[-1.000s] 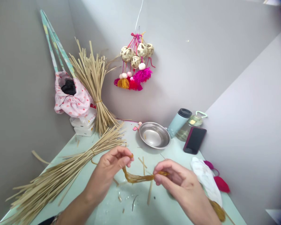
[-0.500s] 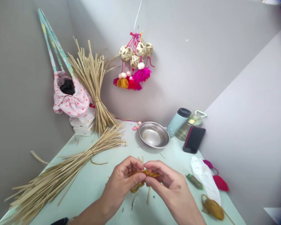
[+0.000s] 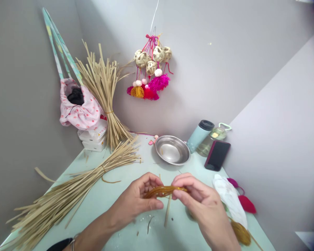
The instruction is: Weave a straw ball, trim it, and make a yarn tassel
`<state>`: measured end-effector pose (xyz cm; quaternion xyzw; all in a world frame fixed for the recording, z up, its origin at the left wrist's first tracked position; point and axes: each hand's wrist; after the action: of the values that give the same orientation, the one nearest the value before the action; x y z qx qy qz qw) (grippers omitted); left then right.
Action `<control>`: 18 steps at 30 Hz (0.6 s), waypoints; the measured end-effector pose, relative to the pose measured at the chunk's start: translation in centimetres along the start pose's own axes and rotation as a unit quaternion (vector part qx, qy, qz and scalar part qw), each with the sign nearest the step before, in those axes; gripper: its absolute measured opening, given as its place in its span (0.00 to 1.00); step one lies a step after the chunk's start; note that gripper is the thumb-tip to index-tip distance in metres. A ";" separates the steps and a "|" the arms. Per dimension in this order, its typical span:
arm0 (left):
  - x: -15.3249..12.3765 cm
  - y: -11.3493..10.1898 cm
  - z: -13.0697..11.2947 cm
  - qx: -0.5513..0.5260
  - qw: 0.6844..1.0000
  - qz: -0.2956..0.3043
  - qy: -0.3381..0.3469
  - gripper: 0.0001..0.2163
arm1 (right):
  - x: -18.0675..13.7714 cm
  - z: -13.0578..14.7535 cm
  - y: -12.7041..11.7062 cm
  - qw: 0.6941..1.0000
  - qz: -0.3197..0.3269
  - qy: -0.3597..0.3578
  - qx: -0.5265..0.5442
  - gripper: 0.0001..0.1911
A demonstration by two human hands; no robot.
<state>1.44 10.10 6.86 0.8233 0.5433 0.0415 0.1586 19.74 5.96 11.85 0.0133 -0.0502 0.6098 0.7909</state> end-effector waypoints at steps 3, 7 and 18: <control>0.3 -0.2 0.1 0.073 0.995 -0.046 0.042 0.09 | 0.4 0.0 -0.8 0.998 -0.043 -0.004 0.041 0.02; 0.5 -0.3 0.1 0.128 0.981 -0.098 0.111 0.05 | 0.6 0.5 -1.2 0.990 -0.084 0.027 0.106 0.03; 0.5 -0.4 0.1 0.072 0.990 -0.105 0.056 0.08 | 1.1 -0.4 -2.4 0.978 -0.146 0.022 0.145 0.05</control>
<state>1.32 10.73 6.61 0.7676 0.6361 0.0315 0.0724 22.36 6.45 11.69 0.1217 0.0589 0.4887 0.8619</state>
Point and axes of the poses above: each hand's wrist, its own x-axis towards the middle knuckle, its own y-axis out of the palm, z = x × y, and after that the axes turned 14 degrees about -z, right-handed
